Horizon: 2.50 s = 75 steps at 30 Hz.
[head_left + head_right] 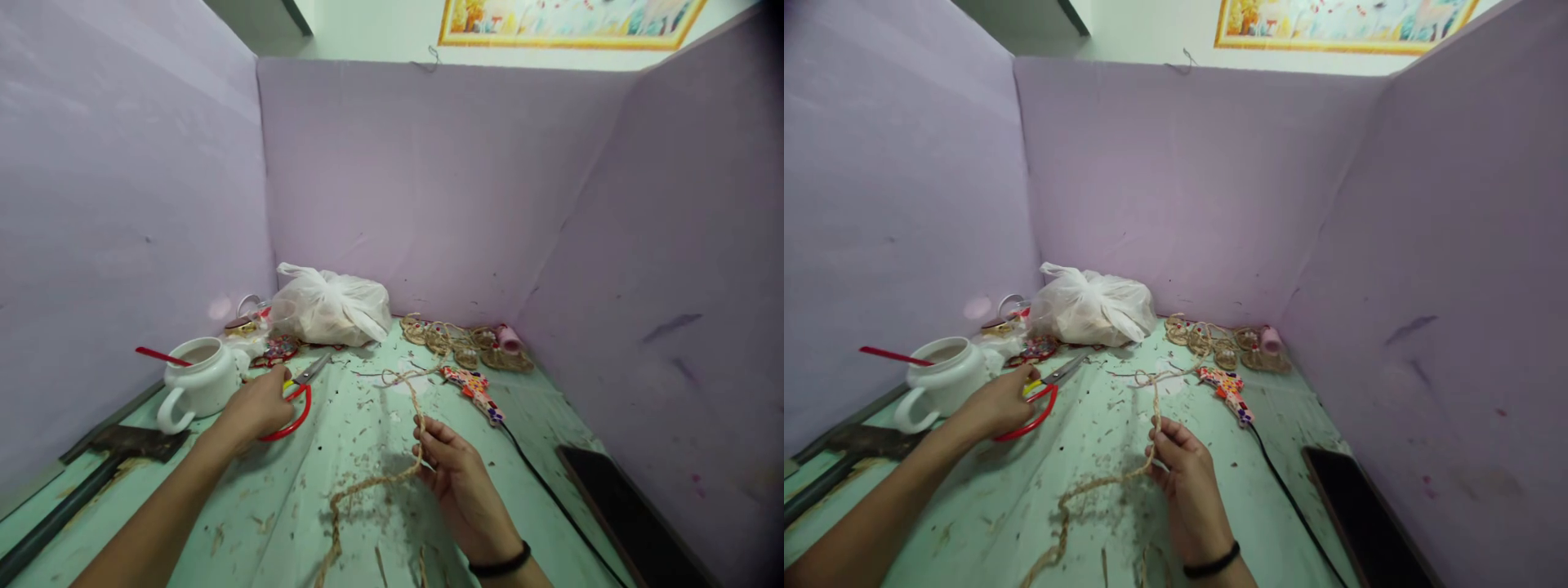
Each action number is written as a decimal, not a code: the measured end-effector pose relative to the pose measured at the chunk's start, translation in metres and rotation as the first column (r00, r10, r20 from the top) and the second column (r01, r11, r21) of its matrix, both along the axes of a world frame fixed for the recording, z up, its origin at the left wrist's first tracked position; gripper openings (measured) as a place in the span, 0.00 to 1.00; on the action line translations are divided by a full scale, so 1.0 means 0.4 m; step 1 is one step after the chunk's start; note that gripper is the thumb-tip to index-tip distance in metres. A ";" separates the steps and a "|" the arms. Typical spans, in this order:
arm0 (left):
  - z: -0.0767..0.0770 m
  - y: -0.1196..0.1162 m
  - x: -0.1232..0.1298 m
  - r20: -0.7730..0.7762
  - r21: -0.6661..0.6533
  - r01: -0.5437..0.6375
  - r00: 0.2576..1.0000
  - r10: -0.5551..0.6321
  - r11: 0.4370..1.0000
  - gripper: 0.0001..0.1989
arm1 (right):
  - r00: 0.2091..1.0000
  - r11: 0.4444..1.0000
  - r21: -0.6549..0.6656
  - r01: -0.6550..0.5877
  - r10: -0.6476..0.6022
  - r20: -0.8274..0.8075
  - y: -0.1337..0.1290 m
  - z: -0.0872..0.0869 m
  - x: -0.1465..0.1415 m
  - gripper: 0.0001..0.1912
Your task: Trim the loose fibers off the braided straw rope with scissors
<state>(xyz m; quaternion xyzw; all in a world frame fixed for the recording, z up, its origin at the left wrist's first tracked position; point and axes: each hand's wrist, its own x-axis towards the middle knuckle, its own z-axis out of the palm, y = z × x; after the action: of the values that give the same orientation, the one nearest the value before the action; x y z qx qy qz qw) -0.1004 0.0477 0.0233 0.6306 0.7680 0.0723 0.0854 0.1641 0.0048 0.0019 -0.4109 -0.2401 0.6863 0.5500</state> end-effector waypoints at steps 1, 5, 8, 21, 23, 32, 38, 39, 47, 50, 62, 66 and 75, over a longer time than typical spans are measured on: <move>0.010 -0.001 -0.002 0.025 0.032 -0.002 1.000 0.001 0.999 0.25 | 1.000 1.000 -0.007 0.007 -0.007 -0.002 0.002 -0.002 0.000 0.16; 0.044 -0.030 0.035 0.404 0.061 0.099 0.907 -0.115 0.993 0.24 | 0.999 0.999 -0.022 0.031 -0.032 -0.024 0.009 -0.009 0.001 0.16; 0.045 -0.076 0.100 0.749 -0.070 0.284 0.649 -0.138 0.956 0.23 | 0.998 0.998 -0.005 0.057 -0.057 -0.024 0.009 -0.005 0.000 0.16; -0.025 -0.100 0.201 0.823 0.248 0.196 0.474 -0.313 0.949 0.14 | 0.897 0.948 -0.057 -0.314 0.276 -0.345 0.000 0.018 0.014 0.16; -0.026 -0.100 0.198 0.811 0.242 0.197 0.496 -0.309 0.950 0.14 | 0.902 0.954 -0.039 -0.298 0.268 -0.340 -0.002 0.018 0.011 0.19; -0.010 -0.126 0.203 0.236 0.248 0.493 0.804 -0.546 0.834 0.16 | 0.993 0.998 -0.041 -0.037 0.032 -0.115 -0.004 0.015 0.000 0.14; -0.036 -0.120 0.212 -0.174 0.181 0.558 0.829 -0.532 0.810 0.20 | 0.999 0.995 0.090 0.051 -0.052 0.009 -0.005 0.015 -0.003 0.11; -0.038 -0.117 0.211 -0.212 0.171 0.563 0.823 -0.528 0.809 0.20 | 0.998 0.993 0.102 0.060 -0.062 0.015 -0.006 0.015 -0.003 0.12; -0.028 -0.117 0.213 -0.329 0.115 0.552 0.806 -0.492 0.826 0.21 | 0.988 0.981 0.178 0.074 -0.096 0.119 -0.003 0.004 -0.004 0.12; -0.030 -0.122 0.210 -0.338 0.110 0.556 0.801 -0.495 0.824 0.22 | 0.985 0.979 0.176 0.106 -0.128 0.115 0.000 0.000 -0.006 0.13; -0.040 -0.116 0.191 -0.224 0.178 0.616 0.785 -0.578 0.767 0.21 | 0.975 0.972 0.149 0.180 -0.196 0.102 0.006 0.002 -0.008 0.16; -0.016 -0.110 0.178 -0.031 0.255 0.520 0.847 -0.530 0.815 0.14 | 0.985 0.982 0.102 0.161 -0.166 0.039 0.002 0.013 -0.004 0.17; -0.009 -0.041 0.115 -0.159 0.075 0.093 0.984 -0.080 0.993 0.17 | 0.994 0.995 0.047 0.087 -0.084 -0.063 0.000 0.014 -0.004 0.24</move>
<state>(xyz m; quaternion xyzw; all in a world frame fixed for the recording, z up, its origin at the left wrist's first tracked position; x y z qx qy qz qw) -0.0544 0.0314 0.0197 0.6700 0.7406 0.0507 0.0019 0.1624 0.0047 0.0075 -0.3860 -0.2223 0.6682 0.5959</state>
